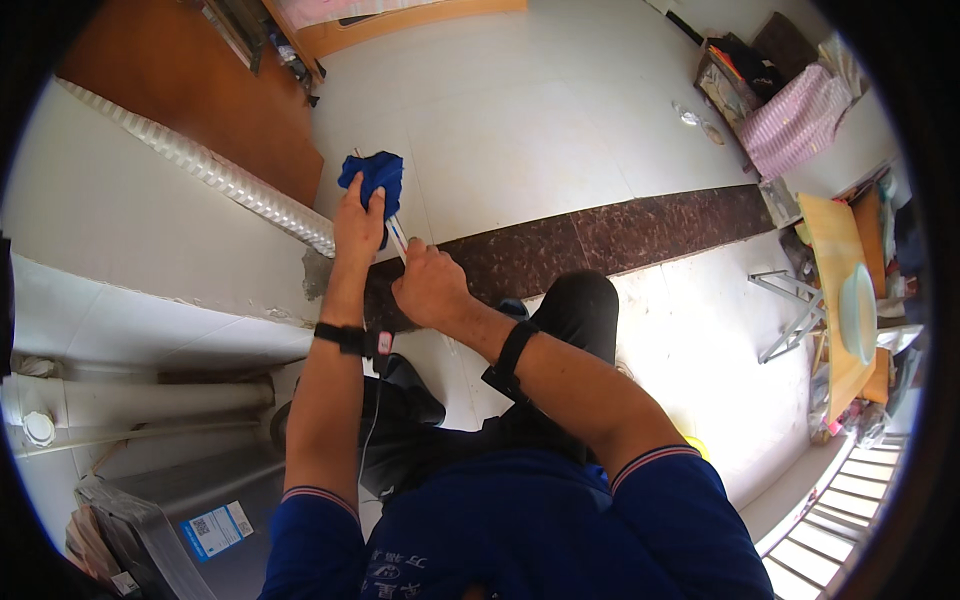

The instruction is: The person kneels and wipes a small stool with a blue cloth, cleaning the top, sides, and underside with metal legs. The person then wipes the adjacent wall and baseboard area.

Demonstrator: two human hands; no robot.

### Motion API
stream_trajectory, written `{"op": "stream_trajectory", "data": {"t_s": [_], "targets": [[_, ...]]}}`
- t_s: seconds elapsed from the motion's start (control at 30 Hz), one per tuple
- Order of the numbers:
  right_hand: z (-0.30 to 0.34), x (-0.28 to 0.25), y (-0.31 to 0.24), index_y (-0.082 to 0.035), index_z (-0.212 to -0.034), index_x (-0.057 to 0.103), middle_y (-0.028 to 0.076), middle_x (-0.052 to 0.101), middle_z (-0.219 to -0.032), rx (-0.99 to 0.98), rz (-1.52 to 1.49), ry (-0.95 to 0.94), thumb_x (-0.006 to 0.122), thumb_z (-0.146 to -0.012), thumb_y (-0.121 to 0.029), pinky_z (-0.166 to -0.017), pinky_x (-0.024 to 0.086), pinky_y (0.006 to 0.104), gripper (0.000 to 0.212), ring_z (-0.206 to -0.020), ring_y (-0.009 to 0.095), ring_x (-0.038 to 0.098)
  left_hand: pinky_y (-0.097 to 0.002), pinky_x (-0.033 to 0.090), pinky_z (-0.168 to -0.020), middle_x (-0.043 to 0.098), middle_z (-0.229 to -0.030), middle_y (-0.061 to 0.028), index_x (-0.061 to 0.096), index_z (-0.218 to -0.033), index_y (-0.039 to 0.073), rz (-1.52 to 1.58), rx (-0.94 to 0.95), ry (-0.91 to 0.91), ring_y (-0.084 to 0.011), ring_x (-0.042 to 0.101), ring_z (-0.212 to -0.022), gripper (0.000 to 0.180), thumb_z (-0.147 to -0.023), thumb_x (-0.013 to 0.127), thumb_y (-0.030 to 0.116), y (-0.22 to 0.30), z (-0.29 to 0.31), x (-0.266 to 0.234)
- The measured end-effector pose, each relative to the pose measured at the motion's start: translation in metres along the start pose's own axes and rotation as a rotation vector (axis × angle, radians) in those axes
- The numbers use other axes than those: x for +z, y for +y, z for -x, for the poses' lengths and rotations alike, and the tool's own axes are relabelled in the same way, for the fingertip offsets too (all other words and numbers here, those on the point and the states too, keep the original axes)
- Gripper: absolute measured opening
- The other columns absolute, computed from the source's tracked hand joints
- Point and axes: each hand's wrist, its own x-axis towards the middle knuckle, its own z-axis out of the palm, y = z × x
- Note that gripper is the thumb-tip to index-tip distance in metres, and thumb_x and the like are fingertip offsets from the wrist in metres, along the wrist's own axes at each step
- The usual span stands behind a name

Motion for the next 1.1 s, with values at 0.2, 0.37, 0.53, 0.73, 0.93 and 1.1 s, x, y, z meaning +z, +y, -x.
{"op": "stream_trajectory", "data": {"t_s": [0.2, 0.37, 0.53, 0.73, 0.93, 1.1], "targets": [[-0.003, -0.036, 0.026, 0.011, -0.128, 0.051, 0.026, 0.068, -0.118, -0.035, -0.437, -0.564, 0.069, -0.094, -0.033, -0.098, 0.054, 0.0446, 0.058, -0.115, 0.038, 0.067, -0.0460, 0.048, -0.109, 0.059, -0.139, -0.0295, 0.054, -0.148, 0.001, 0.148, 0.004, 0.032, -0.0459, 0.060, -0.127, 0.053, -0.103, 0.064, 0.027, 0.015, 0.074, -0.013], [0.006, -0.055, 0.043, 0.002, -0.152, 0.045, 0.021, 0.059, -0.145, 0.125, -0.728, -0.625, 0.052, -0.104, -0.061, -0.110, 0.045, 0.0377, 0.079, -0.137, 0.031, 0.055, -0.0448, 0.049, -0.107, 0.060, -0.139, -0.0283, 0.054, -0.147, 0.000, 0.168, 0.001, -0.021, -0.0438, 0.061, -0.125, 0.053, -0.102, 0.066, 0.024, 0.024, 0.107, -0.030], [-0.011, -0.048, 0.036, -0.004, -0.159, 0.038, 0.016, 0.055, -0.148, 0.237, -0.863, -0.512, 0.045, -0.102, -0.073, -0.109, 0.045, 0.0478, 0.089, -0.134, 0.029, 0.055, -0.0437, 0.052, -0.102, 0.062, -0.136, -0.0277, 0.056, -0.145, 0.000, 0.210, -0.018, -0.075, -0.0430, 0.064, -0.120, 0.050, -0.102, 0.066, 0.022, 0.038, 0.131, -0.038], [-0.018, -0.049, 0.038, -0.002, -0.157, 0.040, 0.018, 0.057, -0.144, 0.222, -0.964, -0.568, 0.047, -0.101, -0.074, -0.103, 0.051, 0.0450, 0.091, -0.127, 0.028, 0.058, -0.0424, 0.053, -0.101, 0.064, -0.133, -0.0262, 0.057, -0.142, -0.002, 0.257, -0.026, -0.089, -0.0417, 0.066, -0.119, 0.046, -0.101, 0.066, 0.016, 0.052, 0.179, -0.042], [-0.026, -0.037, 0.039, 0.000, -0.155, 0.042, 0.019, 0.055, -0.144, 0.315, -1.012, -0.537, 0.052, -0.103, -0.067, -0.104, 0.050, 0.0396, 0.086, -0.128, 0.025, 0.056, -0.0451, 0.050, -0.106, 0.056, -0.141, -0.0282, 0.059, -0.140, 0.002, 0.255, 0.031, -0.066, -0.0462, 0.060, -0.126, 0.042, -0.100, 0.067, 0.011, 0.071, 0.221, -0.050], [-0.033, -0.025, 0.037, 0.005, -0.148, 0.048, 0.021, 0.060, -0.138, 0.236, -0.848, -0.475, 0.064, -0.101, -0.056, -0.103, 0.050, 0.0383, 0.079, -0.126, 0.028, 0.057, -0.0453, 0.052, -0.102, 0.055, -0.139, -0.0277, 0.056, -0.141, 0.004, 0.241, 0.035, -0.082, -0.0467, 0.061, -0.124, 0.047, -0.096, 0.070, 0.009, 0.066, 0.239, -0.049]]}}
